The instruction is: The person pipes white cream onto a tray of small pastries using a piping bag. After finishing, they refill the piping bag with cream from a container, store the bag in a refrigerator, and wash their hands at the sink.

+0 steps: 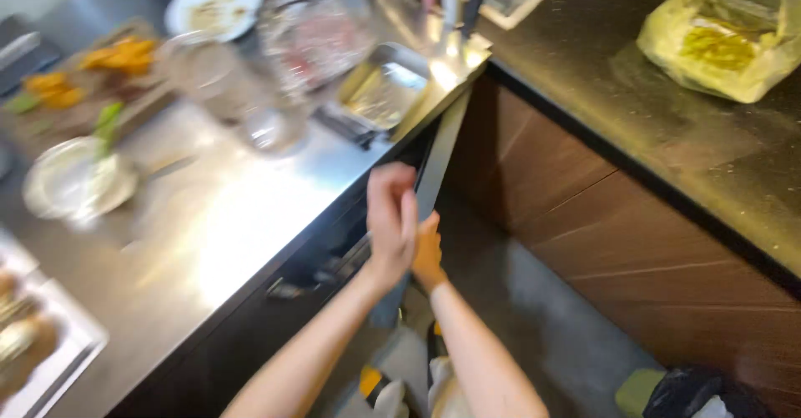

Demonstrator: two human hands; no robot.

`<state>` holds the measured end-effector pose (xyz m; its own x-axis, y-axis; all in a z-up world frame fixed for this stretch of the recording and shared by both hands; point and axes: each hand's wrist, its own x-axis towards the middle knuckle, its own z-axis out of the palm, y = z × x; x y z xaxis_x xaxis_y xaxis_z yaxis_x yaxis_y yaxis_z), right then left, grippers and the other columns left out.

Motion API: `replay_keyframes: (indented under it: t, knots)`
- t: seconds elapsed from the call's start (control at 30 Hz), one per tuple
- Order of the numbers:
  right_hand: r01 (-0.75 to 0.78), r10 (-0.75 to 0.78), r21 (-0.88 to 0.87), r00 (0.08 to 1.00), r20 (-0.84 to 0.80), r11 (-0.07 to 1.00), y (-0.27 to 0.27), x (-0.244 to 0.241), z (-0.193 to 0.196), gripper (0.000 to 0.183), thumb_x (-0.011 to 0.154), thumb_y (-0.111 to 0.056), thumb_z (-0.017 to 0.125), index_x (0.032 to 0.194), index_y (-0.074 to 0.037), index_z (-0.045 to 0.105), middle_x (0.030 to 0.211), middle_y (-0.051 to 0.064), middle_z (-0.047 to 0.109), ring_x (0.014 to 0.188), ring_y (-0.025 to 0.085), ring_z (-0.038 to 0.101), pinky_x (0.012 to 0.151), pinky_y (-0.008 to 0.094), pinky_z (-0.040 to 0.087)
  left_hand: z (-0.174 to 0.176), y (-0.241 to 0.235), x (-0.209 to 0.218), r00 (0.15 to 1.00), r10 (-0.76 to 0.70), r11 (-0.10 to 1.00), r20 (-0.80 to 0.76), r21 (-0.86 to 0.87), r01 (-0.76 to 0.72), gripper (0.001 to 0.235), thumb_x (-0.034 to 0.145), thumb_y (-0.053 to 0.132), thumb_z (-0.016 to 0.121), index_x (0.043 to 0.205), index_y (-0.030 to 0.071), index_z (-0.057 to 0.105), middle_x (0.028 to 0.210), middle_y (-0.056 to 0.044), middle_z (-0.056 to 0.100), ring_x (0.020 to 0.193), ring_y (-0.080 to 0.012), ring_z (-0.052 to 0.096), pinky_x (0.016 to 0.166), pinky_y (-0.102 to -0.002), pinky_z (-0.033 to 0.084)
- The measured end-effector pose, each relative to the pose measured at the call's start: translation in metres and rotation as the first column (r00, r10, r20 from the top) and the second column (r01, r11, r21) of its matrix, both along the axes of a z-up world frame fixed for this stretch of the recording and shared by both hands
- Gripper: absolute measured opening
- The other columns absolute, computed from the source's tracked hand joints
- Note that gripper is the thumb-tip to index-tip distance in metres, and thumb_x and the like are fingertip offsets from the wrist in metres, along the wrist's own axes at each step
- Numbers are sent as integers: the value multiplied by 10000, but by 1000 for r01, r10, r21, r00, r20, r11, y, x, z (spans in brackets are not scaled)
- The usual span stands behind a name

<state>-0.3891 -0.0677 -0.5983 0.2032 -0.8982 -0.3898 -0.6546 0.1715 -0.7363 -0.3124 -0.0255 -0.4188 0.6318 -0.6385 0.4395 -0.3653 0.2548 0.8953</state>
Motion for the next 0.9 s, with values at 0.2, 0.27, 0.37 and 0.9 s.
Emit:
replay_keyframes:
  t: [0.2, 0.27, 0.37, 0.9]
  knots:
    - [87, 12, -523, 983, 183, 848, -13, 53, 1, 697, 704, -111, 801, 1301, -23, 451, 1151, 264, 616, 1099, 485, 626, 956, 583, 501, 128, 21, 85, 914, 75, 970, 399, -240, 25, 494, 670, -146, 450, 1095, 87, 547, 1127, -99, 556, 902, -278, 577, 820, -365, 499]
    - [210, 85, -736, 936, 342, 644, -17, 65, 124, 648, 727, -16, 773, 1307, 35, 488, 1114, 296, 591, 1073, 528, 586, 928, 613, 460, 153, 29, 117, 901, 101, 967, 423, -256, 12, 535, 642, -140, 489, 1124, 82, 551, 1230, -107, 566, 977, -271, 610, 881, -374, 506]
    - [293, 217, -741, 834, 507, 604, -20, 76, 247, 480, 883, 48, 680, 1300, 38, 442, 1162, 252, 522, 1113, 460, 569, 976, 523, 513, 175, 42, 148, 833, 212, 960, 512, -267, -80, 531, 675, -126, 500, 1150, 100, 565, 1212, -80, 569, 1009, -282, 604, 939, -408, 458]
    - [-491, 1, 292, 512, 859, 821, 108, 87, 405, 616, 1003, -445, 364, 1458, -57, 512, 1420, 80, 573, 1318, 167, 514, 1113, 329, 369, 134, 100, 123, 784, 216, 970, 582, -217, -106, 667, 990, 545, 385, 1495, 120, 483, 1585, -163, 440, 1488, -351, 413, 1249, -528, 249]
